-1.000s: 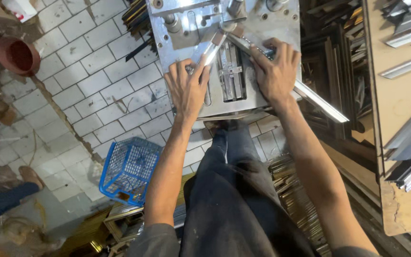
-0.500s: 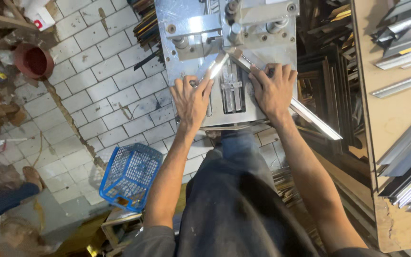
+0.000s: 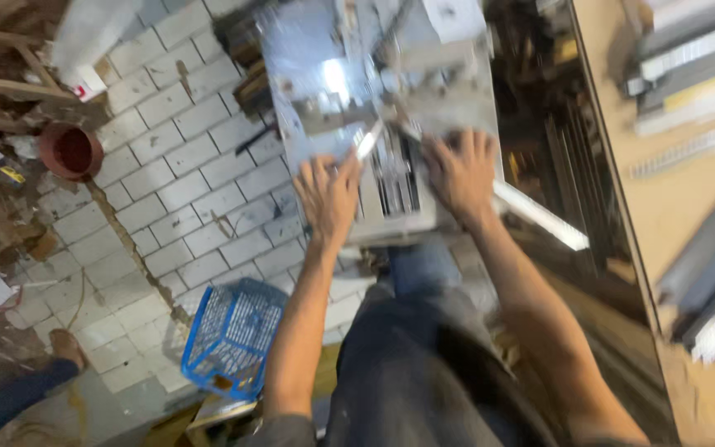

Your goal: The person picks metal moulding strips from a workbench, positions each strip in a manual miter cutting machine, and pulls the machine lever to cut angled ends. The person then joins the cut strips into rectangular picture frames and sets completed frames aside.

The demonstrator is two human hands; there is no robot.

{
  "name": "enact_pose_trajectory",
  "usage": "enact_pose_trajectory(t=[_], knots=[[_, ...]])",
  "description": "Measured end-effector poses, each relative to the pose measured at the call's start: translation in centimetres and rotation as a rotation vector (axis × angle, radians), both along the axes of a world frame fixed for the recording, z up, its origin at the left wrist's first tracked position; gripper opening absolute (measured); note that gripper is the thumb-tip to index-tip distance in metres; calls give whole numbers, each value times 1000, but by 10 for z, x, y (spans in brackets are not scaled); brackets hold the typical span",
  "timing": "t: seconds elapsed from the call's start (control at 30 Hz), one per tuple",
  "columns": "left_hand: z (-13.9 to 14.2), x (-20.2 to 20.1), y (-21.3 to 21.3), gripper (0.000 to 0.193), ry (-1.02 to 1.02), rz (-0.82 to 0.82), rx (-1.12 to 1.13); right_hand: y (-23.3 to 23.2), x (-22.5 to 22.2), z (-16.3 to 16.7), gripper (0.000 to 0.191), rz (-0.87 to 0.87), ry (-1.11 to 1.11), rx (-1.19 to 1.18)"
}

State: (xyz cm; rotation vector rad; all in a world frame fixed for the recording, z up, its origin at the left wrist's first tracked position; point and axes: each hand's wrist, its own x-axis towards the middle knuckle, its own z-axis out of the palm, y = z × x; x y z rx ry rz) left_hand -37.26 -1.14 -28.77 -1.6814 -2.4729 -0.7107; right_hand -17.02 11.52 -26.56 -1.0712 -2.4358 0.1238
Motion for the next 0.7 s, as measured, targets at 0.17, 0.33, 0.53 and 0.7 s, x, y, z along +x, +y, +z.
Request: enact_pose_trajectory(t=[0.17, 0.33, 0.53, 0.7], knots=[[6, 9, -12, 29, -58, 25, 80, -8, 39, 16, 62, 127, 47, -117], [37, 43, -61, 29, -25, -8, 85, -69, 187, 44, 55, -23, -252, -309], [73, 115, -92, 17, 69, -161, 517, -112, 305, 61, 46, -403, 7, -207], [101, 228, 19, 17, -298, -590, 520, 1, 361, 81, 46, -895, 145, 77]])
